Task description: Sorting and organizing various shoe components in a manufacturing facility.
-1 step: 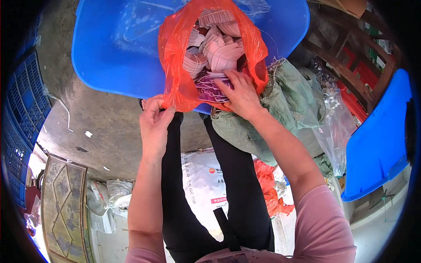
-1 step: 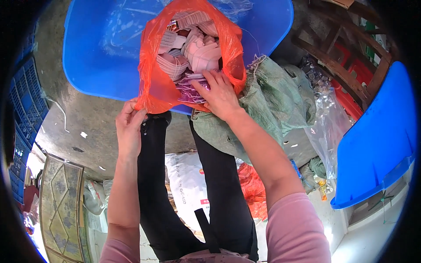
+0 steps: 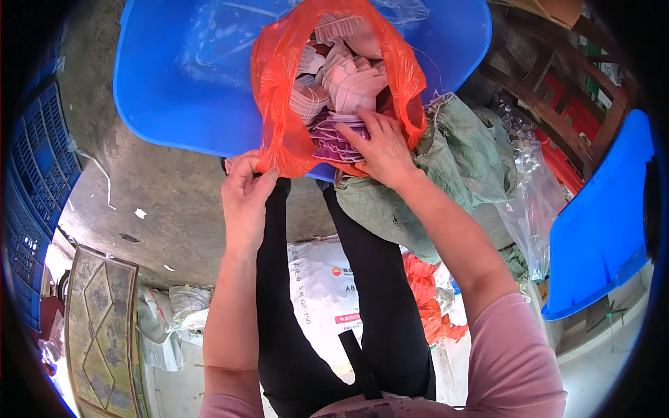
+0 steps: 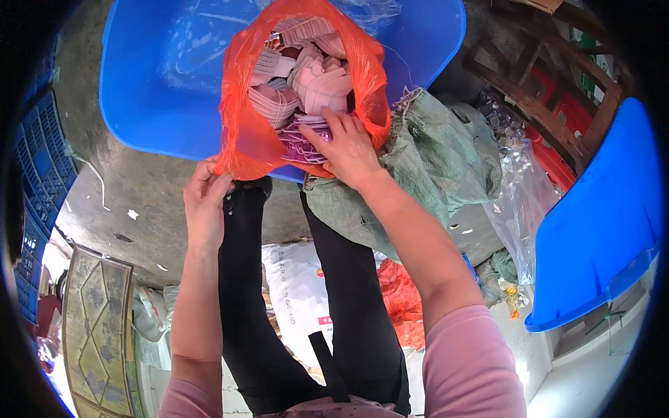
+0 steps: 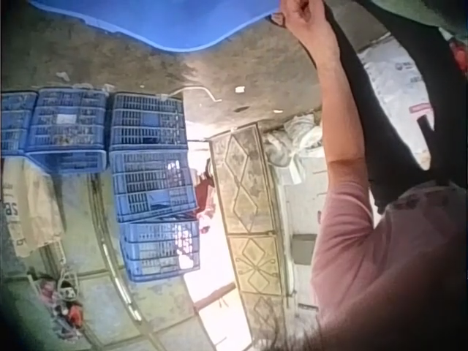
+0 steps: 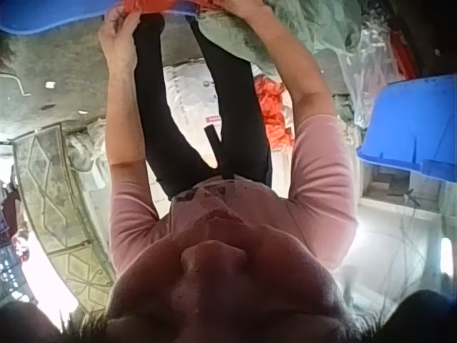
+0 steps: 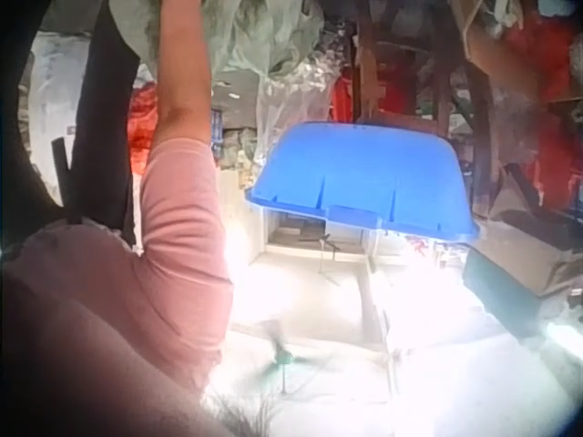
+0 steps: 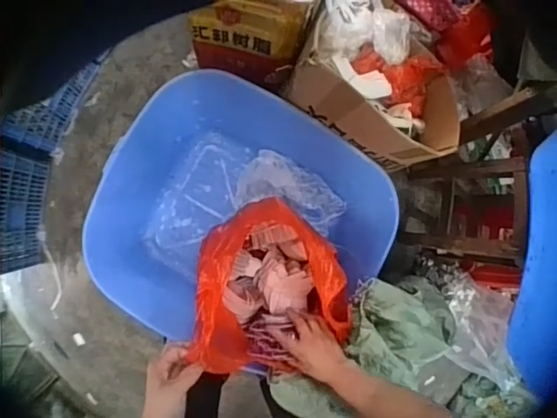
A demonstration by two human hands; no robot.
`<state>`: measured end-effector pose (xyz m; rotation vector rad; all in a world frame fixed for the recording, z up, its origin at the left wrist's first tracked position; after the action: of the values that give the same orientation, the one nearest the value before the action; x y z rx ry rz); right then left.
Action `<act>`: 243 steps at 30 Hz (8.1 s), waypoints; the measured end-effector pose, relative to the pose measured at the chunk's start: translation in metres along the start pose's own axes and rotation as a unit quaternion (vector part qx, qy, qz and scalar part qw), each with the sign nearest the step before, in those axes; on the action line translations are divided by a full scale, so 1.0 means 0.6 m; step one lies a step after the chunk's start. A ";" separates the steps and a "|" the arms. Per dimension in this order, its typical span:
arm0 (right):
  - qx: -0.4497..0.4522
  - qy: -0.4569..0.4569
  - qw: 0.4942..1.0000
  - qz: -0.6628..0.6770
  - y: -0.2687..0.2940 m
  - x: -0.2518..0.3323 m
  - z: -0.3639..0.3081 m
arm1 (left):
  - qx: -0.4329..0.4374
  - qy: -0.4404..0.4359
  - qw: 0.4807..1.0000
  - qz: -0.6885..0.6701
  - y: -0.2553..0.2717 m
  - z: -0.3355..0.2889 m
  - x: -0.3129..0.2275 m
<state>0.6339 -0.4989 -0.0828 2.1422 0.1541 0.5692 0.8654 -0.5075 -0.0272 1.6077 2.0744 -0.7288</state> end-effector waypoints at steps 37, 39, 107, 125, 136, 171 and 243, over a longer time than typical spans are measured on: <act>-0.254 -0.359 0.416 0.796 0.230 0.012 -0.215 | 0.030 0.061 0.987 0.147 -0.075 0.030 -0.151; -0.238 -0.351 0.412 0.806 0.245 0.047 -0.229 | 0.043 -0.008 0.970 0.237 -0.072 0.007 -0.154; -0.083 0.053 0.798 0.595 1.351 0.685 0.487 | 0.234 -0.084 0.822 -0.512 0.353 -0.130 -1.390; -0.326 -0.001 0.872 0.366 1.746 0.379 0.804 | 0.337 -0.016 0.889 -0.310 0.009 0.316 -1.833; -0.449 -0.128 0.821 0.329 1.976 0.095 0.965 | 0.386 0.026 0.893 -0.231 -0.317 0.544 -2.091; -0.322 -0.019 0.896 0.304 2.742 -0.728 1.555 | 0.411 0.059 0.888 -0.198 -1.088 1.255 -2.825; -0.765 -0.491 -0.380 0.174 2.545 -1.842 0.575 | 0.458 0.600 0.235 0.612 -2.943 0.935 -1.869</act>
<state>-0.3377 -2.0111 0.5820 2.5773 2.6868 1.8304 -0.5647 -2.0503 0.4885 4.0943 -0.8430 0.3437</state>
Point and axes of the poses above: each hand's wrist, its own z-axis towards the middle knuckle, its own y-axis out of the back of the hand, x = y × z, the point moved 3 cm from there along z, towards the middle knuckle, and after that the axes turned 9 degrees about -z, right-handed, at the moved point
